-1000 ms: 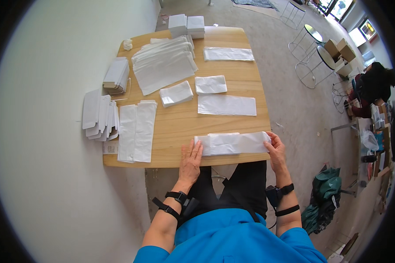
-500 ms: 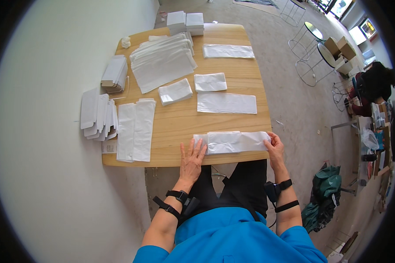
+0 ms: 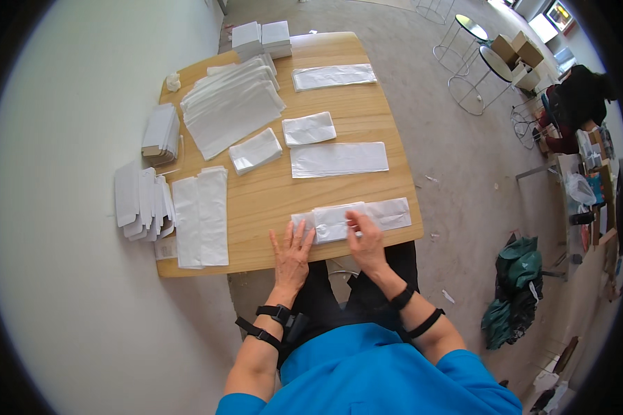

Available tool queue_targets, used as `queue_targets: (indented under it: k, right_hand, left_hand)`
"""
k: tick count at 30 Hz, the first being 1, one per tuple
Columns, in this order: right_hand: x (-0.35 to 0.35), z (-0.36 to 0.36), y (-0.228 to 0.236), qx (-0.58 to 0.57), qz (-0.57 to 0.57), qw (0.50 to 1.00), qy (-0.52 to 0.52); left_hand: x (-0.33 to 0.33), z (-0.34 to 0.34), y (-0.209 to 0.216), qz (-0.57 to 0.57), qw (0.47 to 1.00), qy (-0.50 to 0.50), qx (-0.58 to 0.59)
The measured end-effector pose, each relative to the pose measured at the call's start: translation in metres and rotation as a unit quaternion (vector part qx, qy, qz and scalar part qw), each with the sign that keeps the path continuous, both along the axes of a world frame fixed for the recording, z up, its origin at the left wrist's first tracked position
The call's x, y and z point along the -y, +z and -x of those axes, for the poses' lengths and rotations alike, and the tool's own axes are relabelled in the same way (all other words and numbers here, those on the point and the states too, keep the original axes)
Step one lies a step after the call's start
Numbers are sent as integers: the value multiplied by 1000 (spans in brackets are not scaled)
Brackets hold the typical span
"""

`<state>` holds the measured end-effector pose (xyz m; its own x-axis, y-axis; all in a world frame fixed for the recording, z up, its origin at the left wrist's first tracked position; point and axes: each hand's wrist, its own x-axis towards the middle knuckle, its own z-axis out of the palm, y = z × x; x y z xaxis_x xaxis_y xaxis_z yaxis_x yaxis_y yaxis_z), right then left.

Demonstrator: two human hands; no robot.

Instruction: Folding long white plastic bags at a wooden table.

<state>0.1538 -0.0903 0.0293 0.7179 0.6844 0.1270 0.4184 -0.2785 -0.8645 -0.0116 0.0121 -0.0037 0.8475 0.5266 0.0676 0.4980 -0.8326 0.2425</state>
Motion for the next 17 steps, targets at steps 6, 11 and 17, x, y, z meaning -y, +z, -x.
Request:
queue_targets:
  k: [6, 11, 17]
  right_hand:
    - [-35, 23, -35, -122, -53, 991, 31]
    - [-35, 28, -49, -118, -27, 992, 21]
    - [-36, 30, -52, -101, -61, 993, 3]
  left_hand:
    - [1, -1, -1, -3, 1000, 0, -3]
    - [2, 0, -2, -23, 999, 15, 37]
    - [5, -3, 5, 73, 991, 56, 94]
